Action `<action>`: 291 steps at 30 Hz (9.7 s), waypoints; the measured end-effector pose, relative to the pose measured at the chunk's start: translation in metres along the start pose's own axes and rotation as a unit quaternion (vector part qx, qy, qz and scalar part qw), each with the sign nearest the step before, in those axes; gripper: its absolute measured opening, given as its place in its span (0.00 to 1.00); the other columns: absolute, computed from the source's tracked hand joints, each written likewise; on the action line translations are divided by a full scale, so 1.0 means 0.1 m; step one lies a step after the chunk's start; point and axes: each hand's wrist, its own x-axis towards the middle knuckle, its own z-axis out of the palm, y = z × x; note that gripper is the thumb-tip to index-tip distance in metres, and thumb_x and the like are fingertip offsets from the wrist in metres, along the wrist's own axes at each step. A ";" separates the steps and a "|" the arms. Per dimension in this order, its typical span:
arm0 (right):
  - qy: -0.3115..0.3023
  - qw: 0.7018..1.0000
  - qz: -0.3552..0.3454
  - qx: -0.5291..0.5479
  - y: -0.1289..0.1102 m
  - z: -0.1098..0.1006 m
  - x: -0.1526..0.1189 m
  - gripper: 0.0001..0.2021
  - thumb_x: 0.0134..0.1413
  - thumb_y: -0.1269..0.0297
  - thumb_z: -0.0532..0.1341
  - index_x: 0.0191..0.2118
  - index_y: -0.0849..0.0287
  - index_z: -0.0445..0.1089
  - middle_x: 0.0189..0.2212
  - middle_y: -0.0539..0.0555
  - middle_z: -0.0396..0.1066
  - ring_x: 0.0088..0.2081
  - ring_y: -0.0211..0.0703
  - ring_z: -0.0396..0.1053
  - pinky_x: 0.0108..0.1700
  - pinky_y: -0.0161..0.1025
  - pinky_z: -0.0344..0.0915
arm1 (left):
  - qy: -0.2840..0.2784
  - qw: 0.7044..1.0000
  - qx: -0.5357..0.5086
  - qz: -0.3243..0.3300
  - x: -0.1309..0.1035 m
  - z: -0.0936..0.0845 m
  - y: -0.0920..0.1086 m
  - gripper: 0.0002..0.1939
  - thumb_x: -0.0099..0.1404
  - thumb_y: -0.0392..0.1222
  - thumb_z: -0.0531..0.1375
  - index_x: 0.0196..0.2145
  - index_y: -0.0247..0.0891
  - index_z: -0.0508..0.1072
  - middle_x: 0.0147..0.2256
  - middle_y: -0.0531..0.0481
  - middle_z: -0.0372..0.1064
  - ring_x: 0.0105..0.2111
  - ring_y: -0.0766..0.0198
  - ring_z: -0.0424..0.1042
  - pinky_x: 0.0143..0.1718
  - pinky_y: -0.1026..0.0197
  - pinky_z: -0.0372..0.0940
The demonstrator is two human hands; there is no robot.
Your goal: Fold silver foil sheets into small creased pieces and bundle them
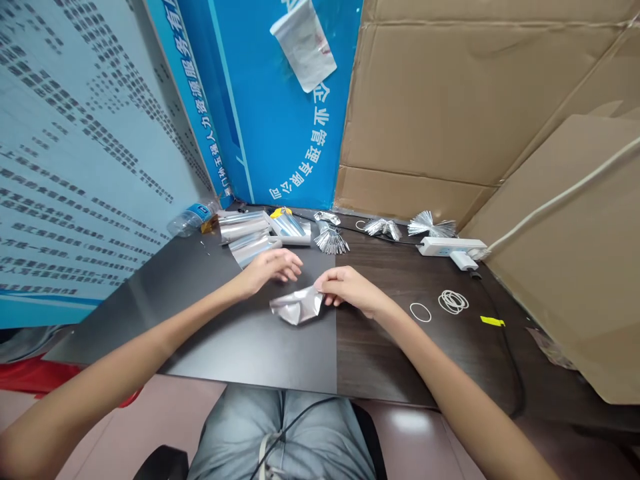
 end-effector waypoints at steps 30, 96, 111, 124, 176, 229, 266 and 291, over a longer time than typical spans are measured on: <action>-0.063 0.870 -0.374 -0.314 0.36 -0.22 -0.19 0.10 0.66 0.68 0.63 0.51 0.54 0.76 0.47 0.57 0.75 0.49 0.48 0.74 0.54 0.46 0.69 | -0.195 0.776 0.463 0.381 -0.19 0.22 -0.05 0.16 0.72 0.34 0.57 0.52 0.38 0.79 0.48 0.41 0.79 0.44 0.55 0.75 0.46 0.53 0.69; -0.081 0.802 -0.414 -0.423 0.43 -0.17 -0.33 0.14 0.70 0.64 0.61 0.57 0.52 0.77 0.55 0.57 0.79 0.54 0.52 0.73 0.58 0.54 0.66 | -0.228 0.878 0.355 0.227 -0.28 0.11 0.04 0.24 0.68 0.52 0.68 0.59 0.44 0.78 0.56 0.42 0.77 0.58 0.48 0.72 0.62 0.48 0.65; -0.085 0.798 -0.430 -0.413 0.45 -0.20 -0.30 0.15 0.69 0.66 0.63 0.58 0.52 0.76 0.56 0.56 0.79 0.54 0.51 0.73 0.58 0.54 0.68 | -0.287 0.866 0.372 0.174 -0.34 0.06 0.09 0.38 0.65 0.60 0.69 0.67 0.41 0.68 0.66 0.38 0.66 0.66 0.45 0.64 0.68 0.47 0.57; -0.083 0.797 -0.428 -0.418 0.43 -0.19 -0.32 0.15 0.69 0.65 0.63 0.58 0.52 0.77 0.58 0.57 0.78 0.55 0.52 0.73 0.59 0.55 0.67 | -0.307 0.848 0.412 0.131 -0.40 0.07 0.15 0.42 0.68 0.61 0.65 0.72 0.42 0.60 0.71 0.39 0.58 0.72 0.44 0.55 0.71 0.43 0.50; 0.055 0.813 -0.303 -0.494 0.45 0.52 -0.82 0.20 0.71 0.55 0.60 0.63 0.53 0.68 0.65 0.63 0.69 0.68 0.60 0.63 0.71 0.68 0.52 | -0.184 0.815 0.538 0.110 -0.89 0.48 0.04 0.40 0.78 0.63 0.45 0.77 0.35 0.48 0.76 0.37 0.45 0.75 0.40 0.46 0.69 0.39 0.50; 0.037 0.762 -0.329 -0.557 0.41 0.55 -0.89 0.18 0.68 0.60 0.61 0.60 0.42 0.75 0.68 0.58 0.62 0.64 0.64 0.58 0.70 0.78 0.40 | -0.306 0.845 0.434 -0.064 -0.55 0.24 0.24 0.69 0.59 0.76 0.61 0.78 0.38 0.26 0.77 0.36 0.15 0.76 0.35 0.20 0.73 0.33 0.29; 0.190 0.935 -0.179 -0.238 0.45 0.39 -0.68 0.19 0.70 0.48 0.60 0.58 0.52 0.73 0.60 0.61 0.72 0.61 0.55 0.68 0.65 0.57 0.63 | -0.282 0.855 0.430 -0.071 -0.60 0.24 0.27 0.72 0.58 0.76 0.61 0.77 0.33 0.24 0.77 0.32 0.18 0.77 0.37 0.23 0.75 0.37 0.31; 0.027 0.975 -0.041 -0.217 0.05 0.37 -0.09 0.15 0.49 0.68 0.70 0.42 0.58 0.69 0.35 0.50 0.73 0.36 0.43 0.71 0.39 0.39 0.66 | -0.172 0.919 0.345 -0.082 -0.67 0.33 0.21 0.75 0.50 0.62 0.73 0.77 0.38 0.28 0.77 0.28 0.32 0.76 0.31 0.36 0.71 0.36 0.51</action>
